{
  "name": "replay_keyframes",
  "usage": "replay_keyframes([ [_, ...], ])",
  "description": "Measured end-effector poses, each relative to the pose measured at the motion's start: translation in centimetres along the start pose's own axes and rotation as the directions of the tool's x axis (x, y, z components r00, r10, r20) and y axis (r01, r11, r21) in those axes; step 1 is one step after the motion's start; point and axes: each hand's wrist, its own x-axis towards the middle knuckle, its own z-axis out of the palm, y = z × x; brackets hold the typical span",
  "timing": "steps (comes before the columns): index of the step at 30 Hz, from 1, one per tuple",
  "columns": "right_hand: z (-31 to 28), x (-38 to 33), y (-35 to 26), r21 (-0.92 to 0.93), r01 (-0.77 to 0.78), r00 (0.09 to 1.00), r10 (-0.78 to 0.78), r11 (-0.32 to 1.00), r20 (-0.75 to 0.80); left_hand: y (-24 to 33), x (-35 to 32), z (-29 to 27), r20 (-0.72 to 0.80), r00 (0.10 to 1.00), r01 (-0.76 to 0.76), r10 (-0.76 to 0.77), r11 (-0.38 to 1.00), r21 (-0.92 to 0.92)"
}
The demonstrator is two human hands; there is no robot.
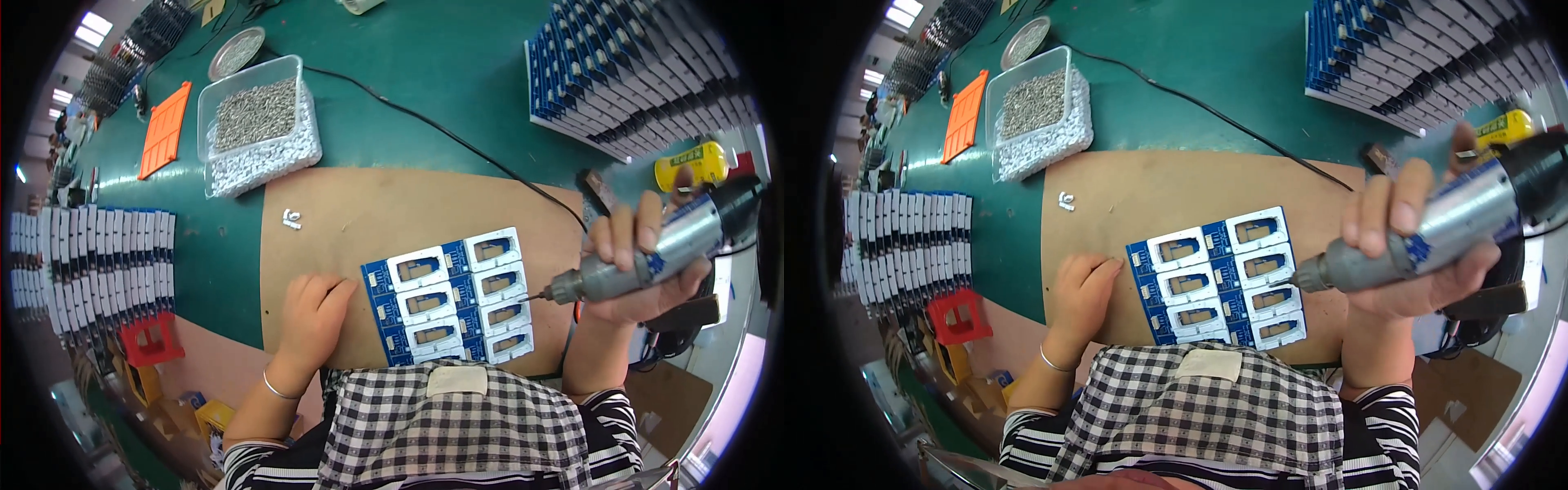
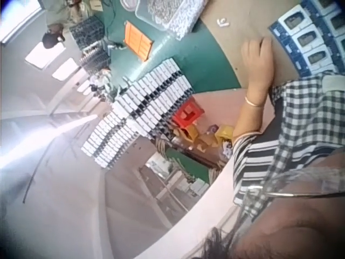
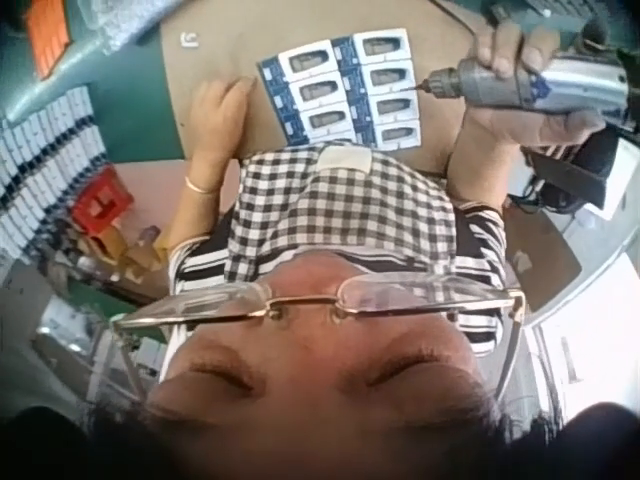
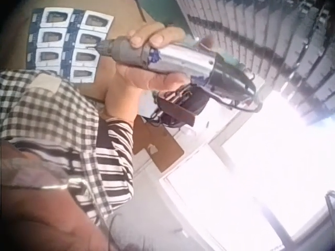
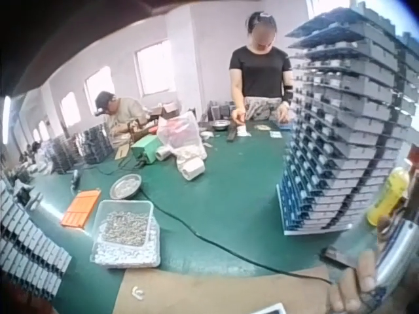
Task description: The person assembles electronic units by inserting plastic spacers and screws into circuit board units, then fastens them with an electric screwdriver.
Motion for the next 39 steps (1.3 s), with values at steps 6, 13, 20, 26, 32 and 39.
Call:
replay_keyframes([
  [6, 0.2, 0.7, 0.3, -0.013, 0.028, 0.997, -0.029, 1.0, -0.068, 2.5, 4.3, 0.0, -0.01, 0.962, 0.248, -0.274, 0.885, -0.394],
  [13, 0.5, 0.3, 0.0, -0.11, 0.014, 0.999, -0.017, 0.994, -0.027, 3.3, 6.8, 2.9, 0.021, 0.99, 0.135, -0.142, 0.87, -0.475],
  [20, 0.3, 0.4, 0.2, -0.123, -0.056, 0.997, 0.05, 0.991, -0.051, 3.1, 7.0, 3.8, -0.025, 0.999, 0.01, -0.021, 0.92, -0.392],
  [26, 0.6, 0.2, 1.4, -0.137, 0.002, 1.0, 0.0, 0.991, 0.015, 3.2, 6.5, 4.0, -0.114, 0.99, -0.107, 0.079, 0.957, -0.27],
  [32, 3.5, 1.3, 3.6, -0.395, 0.083, 0.992, -0.039, 0.915, 0.118, 2.6, 6.7, 4.4, -0.095, 0.996, -0.053, 0.002, 0.838, -0.543],
  [39, 6.7, 0.7, 6.6, -0.54, -0.132, 0.977, 0.2, 0.831, 0.07, 2.4, 6.5, 4.4, -0.026, 0.997, 0.05, -0.078, 0.824, -0.565],
])
